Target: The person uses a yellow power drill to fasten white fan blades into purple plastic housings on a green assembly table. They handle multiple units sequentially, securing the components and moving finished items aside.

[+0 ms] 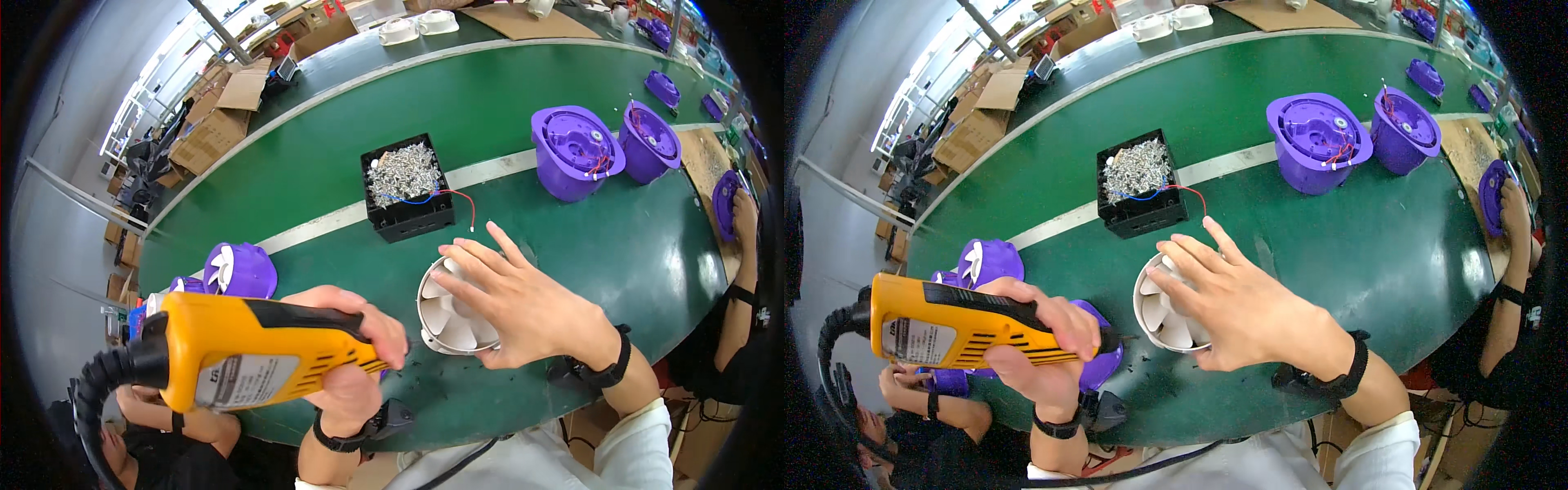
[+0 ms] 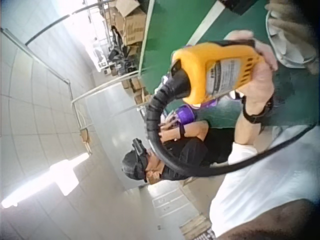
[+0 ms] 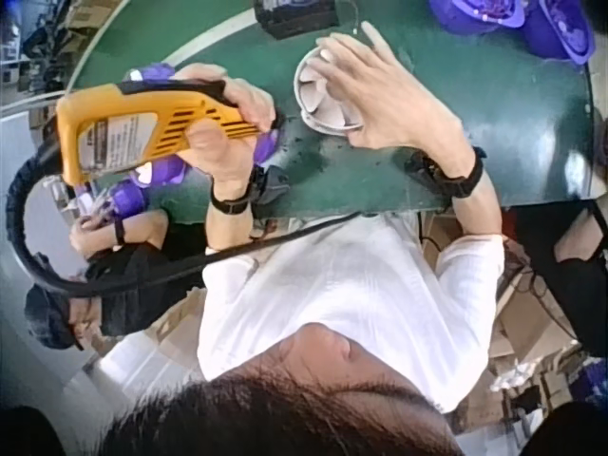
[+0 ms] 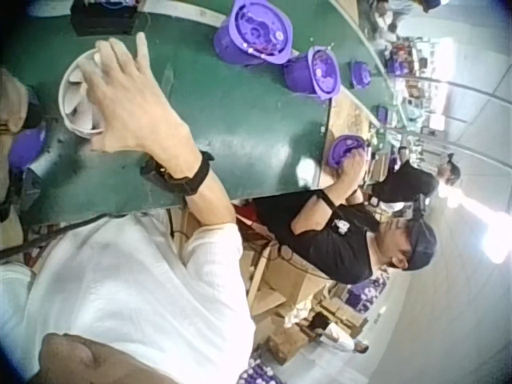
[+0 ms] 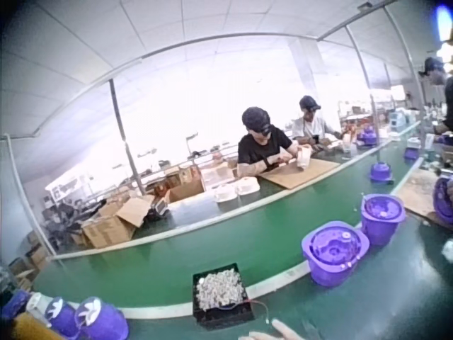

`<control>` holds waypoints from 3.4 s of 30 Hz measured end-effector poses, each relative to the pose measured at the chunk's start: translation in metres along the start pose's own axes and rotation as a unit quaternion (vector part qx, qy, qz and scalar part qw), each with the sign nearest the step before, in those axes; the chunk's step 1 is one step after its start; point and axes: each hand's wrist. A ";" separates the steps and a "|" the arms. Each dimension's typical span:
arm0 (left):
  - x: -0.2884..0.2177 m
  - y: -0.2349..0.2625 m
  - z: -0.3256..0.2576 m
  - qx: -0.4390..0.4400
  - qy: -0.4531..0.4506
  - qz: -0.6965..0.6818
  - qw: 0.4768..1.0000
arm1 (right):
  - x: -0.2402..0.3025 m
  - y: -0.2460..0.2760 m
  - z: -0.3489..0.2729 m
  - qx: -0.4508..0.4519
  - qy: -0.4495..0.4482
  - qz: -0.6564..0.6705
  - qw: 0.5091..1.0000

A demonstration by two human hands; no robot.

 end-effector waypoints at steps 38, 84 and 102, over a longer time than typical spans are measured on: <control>-0.007 0.036 -0.027 -0.017 -0.090 0.052 0.994 | 0.040 -0.065 0.020 -0.024 0.085 -0.257 0.962; 0.009 -0.007 -0.003 0.039 -0.029 0.056 0.997 | 0.008 -0.009 -0.021 -0.081 -0.084 0.000 0.993; 0.016 -0.018 0.007 0.023 -0.006 -0.012 1.000 | 0.003 -0.008 -0.020 -0.090 -0.072 0.018 0.993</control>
Point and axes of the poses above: each hand's wrist, its own z-axis towards the middle knuckle, its own y-axis out of the back of the hand, x = y × z, and after that the axes turned 15 degrees about z, right-handed
